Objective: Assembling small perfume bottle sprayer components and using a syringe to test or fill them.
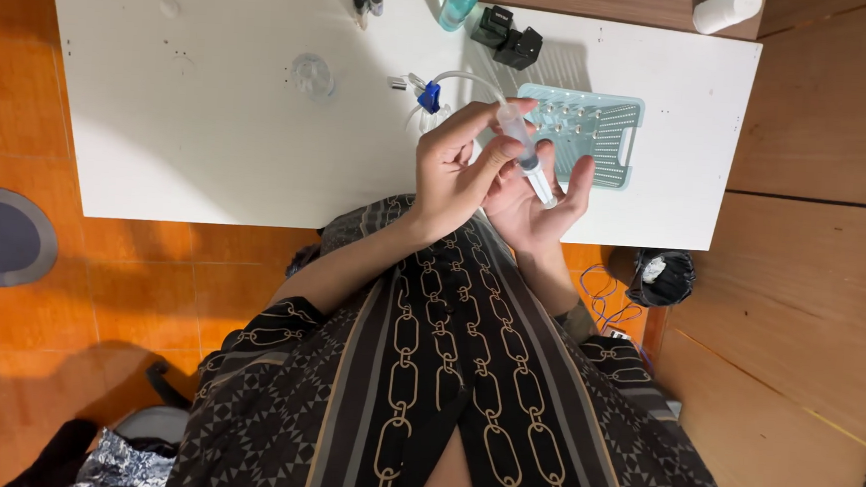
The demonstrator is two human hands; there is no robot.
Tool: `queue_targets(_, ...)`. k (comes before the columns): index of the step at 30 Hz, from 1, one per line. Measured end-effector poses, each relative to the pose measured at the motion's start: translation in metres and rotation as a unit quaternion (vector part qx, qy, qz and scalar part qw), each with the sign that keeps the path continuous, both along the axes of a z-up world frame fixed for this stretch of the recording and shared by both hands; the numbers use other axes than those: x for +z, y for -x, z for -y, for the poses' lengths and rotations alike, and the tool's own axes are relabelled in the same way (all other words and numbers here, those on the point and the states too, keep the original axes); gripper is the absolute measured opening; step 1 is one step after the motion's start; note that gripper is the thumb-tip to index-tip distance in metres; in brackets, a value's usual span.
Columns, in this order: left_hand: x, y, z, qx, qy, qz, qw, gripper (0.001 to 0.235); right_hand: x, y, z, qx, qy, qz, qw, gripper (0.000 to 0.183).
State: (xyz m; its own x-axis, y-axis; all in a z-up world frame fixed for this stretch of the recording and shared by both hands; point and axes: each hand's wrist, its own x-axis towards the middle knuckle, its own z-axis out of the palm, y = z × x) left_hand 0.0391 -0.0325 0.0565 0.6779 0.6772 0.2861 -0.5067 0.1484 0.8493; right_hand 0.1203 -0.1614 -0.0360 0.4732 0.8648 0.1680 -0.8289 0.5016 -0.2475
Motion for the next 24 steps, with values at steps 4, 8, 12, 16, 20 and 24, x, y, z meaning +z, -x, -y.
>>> queue_targets(4,-0.01,-0.002,0.003,0.022,-0.058,-0.031,0.998,0.027,-0.021,-0.014,0.008,0.059,-0.043,-0.013,0.997,0.062)
queue_targets(8,-0.007,-0.001,0.007,0.032,-0.06,-0.018,0.998,0.027,-0.031,-0.014,0.011,0.041,-0.017,-0.004,0.999,0.053)
queue_targets(12,-0.002,-0.002,0.007,0.027,-0.063,-0.013,0.998,0.021,-0.048,-0.017,0.013,0.002,0.045,-0.015,0.999,0.043)
queue_targets(16,-0.004,0.0,0.009,0.016,-0.056,-0.005,0.998,0.018,-0.033,-0.008,0.005,-0.015,0.061,-0.018,0.998,0.039)
queue_targets(20,-0.003,0.0,0.01,0.02,-0.075,-0.005,0.997,0.013,-0.034,-0.008,0.003,-0.022,0.067,-0.019,0.997,0.034)
queue_targets(24,0.01,-0.001,0.011,0.027,-0.06,0.007,0.998,0.012,-0.033,-0.008,0.005,-0.026,0.084,-0.035,0.995,0.035)
